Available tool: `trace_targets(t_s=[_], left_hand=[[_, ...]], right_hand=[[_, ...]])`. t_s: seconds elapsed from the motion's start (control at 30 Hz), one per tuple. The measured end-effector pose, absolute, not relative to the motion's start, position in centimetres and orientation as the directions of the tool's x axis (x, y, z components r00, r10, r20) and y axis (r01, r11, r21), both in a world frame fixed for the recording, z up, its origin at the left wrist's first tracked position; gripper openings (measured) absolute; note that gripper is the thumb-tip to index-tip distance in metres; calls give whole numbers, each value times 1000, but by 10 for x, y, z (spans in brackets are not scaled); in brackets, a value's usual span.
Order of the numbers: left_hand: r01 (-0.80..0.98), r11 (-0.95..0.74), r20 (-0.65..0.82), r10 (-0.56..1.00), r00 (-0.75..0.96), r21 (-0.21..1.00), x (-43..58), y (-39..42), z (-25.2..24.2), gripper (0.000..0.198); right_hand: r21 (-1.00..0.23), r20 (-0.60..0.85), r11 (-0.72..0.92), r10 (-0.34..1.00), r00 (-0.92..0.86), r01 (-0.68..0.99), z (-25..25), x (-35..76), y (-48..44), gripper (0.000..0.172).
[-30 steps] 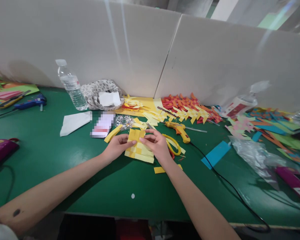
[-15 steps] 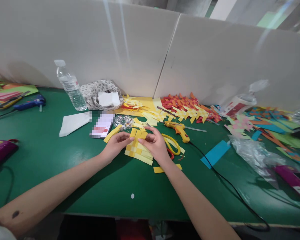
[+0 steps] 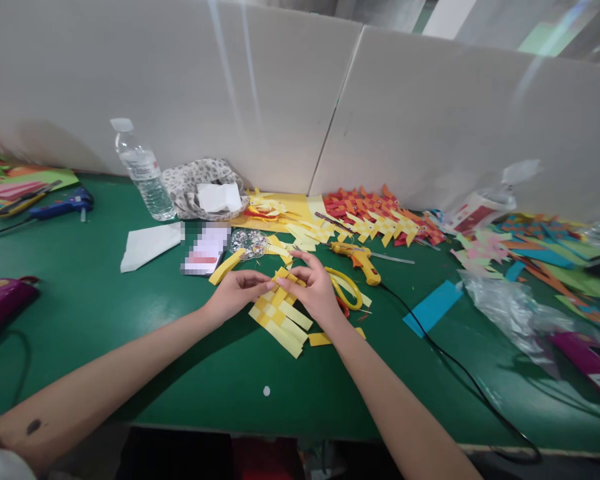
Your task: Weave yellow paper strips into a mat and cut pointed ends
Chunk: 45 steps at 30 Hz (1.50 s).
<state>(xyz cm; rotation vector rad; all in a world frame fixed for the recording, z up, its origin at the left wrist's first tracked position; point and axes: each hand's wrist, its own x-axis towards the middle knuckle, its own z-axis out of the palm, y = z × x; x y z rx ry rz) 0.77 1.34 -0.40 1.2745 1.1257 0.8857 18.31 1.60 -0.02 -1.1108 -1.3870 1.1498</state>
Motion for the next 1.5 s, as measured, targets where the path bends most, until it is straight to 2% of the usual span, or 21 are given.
trace_targets(t_s=[0.23, 0.8, 1.0, 1.13, 1.23, 1.37, 1.5], left_hand=[[81, 151, -168, 948, 271, 985, 7, 14, -5, 21], [109, 171, -196, 934, 297, 979, 6, 15, -2, 21], [91, 198, -215, 938, 271, 976, 7, 17, -5, 25], [83, 190, -206, 934, 292, 978, 7, 18, -9, 28], [114, 121, -152, 931, 333, 986, 5, 18, -12, 30], [138, 60, -109, 918, 380, 989, 4, 17, -13, 31], [58, 115, -128, 925, 359, 992, 5, 17, -12, 29]], right_hand=[[-981, 160, 167, 984, -74, 103, 0, 182, 16, 49], [-985, 109, 120, 990, -89, 122, -2, 184, 16, 48], [-944, 201, 217, 976, -88, 249, -3, 186, 19, 35], [-936, 240, 253, 967, -81, 247, 0, 184, 18, 32], [-938, 229, 246, 969, -97, 245, 3, 182, 16, 29], [-971, 188, 201, 976, -111, 130, 7, 182, 15, 41], [-992, 123, 123, 992, -6, -1, 8, 187, 19, 54]])
